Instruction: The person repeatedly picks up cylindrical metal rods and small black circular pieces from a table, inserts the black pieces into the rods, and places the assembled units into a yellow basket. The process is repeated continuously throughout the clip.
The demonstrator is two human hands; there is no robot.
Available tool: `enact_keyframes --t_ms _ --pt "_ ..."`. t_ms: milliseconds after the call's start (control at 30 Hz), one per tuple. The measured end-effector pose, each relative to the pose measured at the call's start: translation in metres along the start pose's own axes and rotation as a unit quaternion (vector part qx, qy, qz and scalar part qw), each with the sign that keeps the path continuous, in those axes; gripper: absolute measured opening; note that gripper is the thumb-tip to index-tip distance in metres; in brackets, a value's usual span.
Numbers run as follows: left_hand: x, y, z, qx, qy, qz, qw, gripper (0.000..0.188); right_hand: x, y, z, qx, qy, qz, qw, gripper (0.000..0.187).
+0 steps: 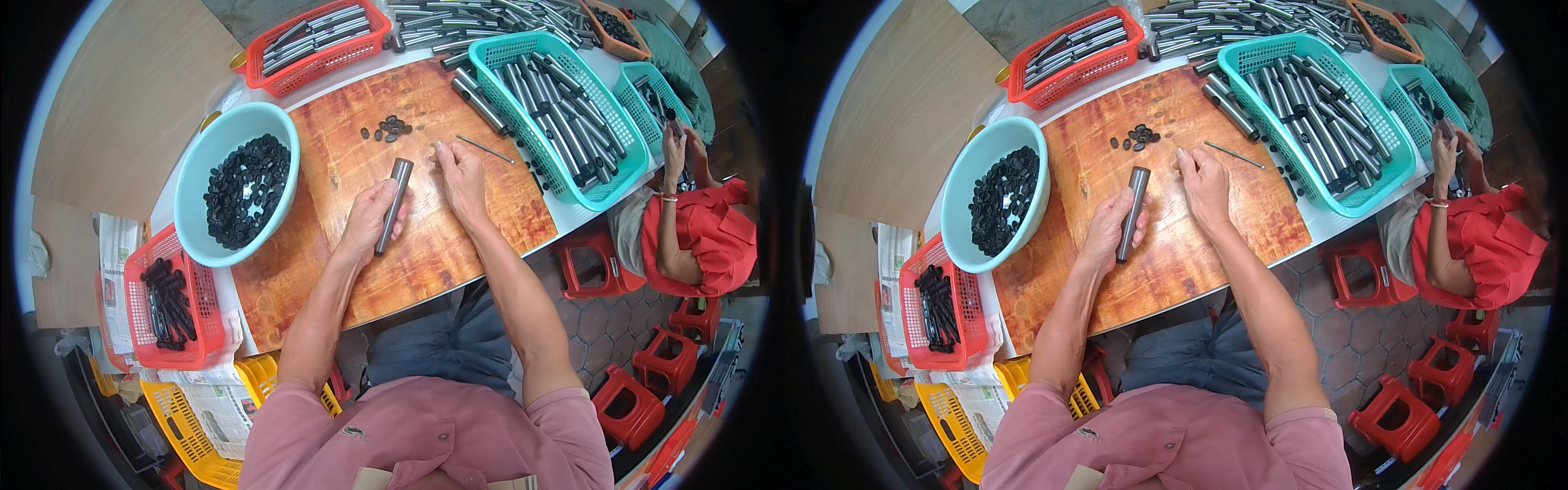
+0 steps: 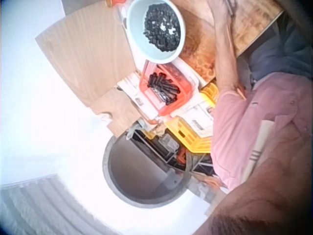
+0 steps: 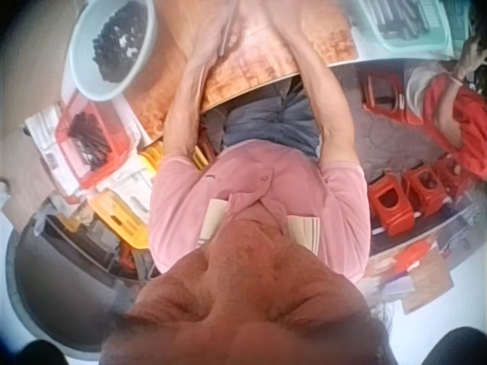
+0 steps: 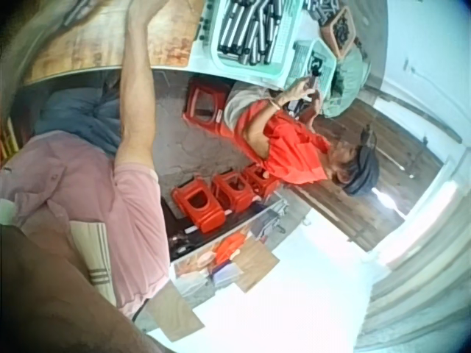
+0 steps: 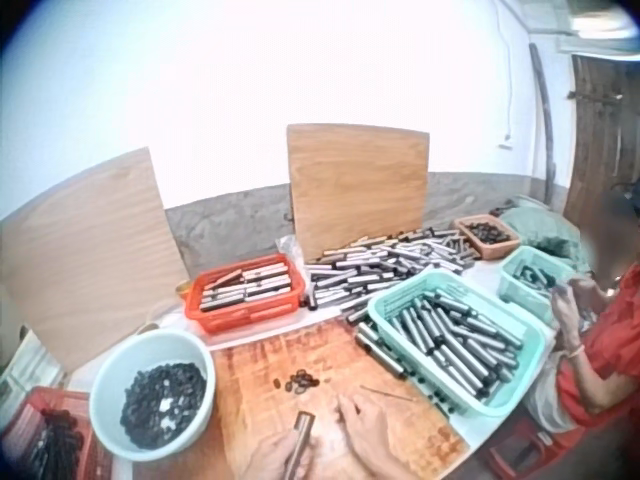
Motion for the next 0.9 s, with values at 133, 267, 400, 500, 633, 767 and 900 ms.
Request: enact_keyframes --t_ms 133,267,400,500,633,767,900 --pt "0.006 -0.006 -0.006 0.015 0.013 -0.068 0.997 0.05 0.008 0.004 0.0 -0.007 0.012 -0.001 1.0 0.039" --pt "0.005 -0.003 -0.007 -0.017 -0.001 -0.136 0.991 0.048 0.007 0.003 0.0 -0.011 0.012 -0.011 1.0 0.04" --pt "0.01 -0.001 -0.011 -0.005 0.031 -0.113 0.993 0.045 -0.002 0.002 -0.002 -0.013 0.01 -0.033 0.999 0.04" --pt "0.0 0.005 -0.01 -0.008 0.034 -0.046 0.998 0.049 0.004 0.003 -0.002 -0.016 0.011 -0.033 0.999 0.04" --pt "0.008 0.012 -0.009 -0.028 0.097 -0.027 0.994 0.055 0.002 0.005 -0.004 -0.025 0.008 -0.05 0.998 0.041" --pt "0.011 0.023 -0.011 -0.094 0.066 -0.148 0.982 0.061 -0.001 0.005 -0.005 -0.031 0.014 -0.065 0.997 0.041" --pt "0.006 0.025 -0.013 -0.118 0.016 -0.212 0.97 0.06 0.001 0.008 -0.006 -0.04 0.006 -0.072 0.997 0.04"
Point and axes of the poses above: each hand's wrist, its own z-axis towards the middle knuckle, its own y-axis out of the palm, x = y × z, the point moved 9 cm from there along z, towards the middle knuckle, and after that the axes turned 6 degrees about x, right-handed, at the moved point
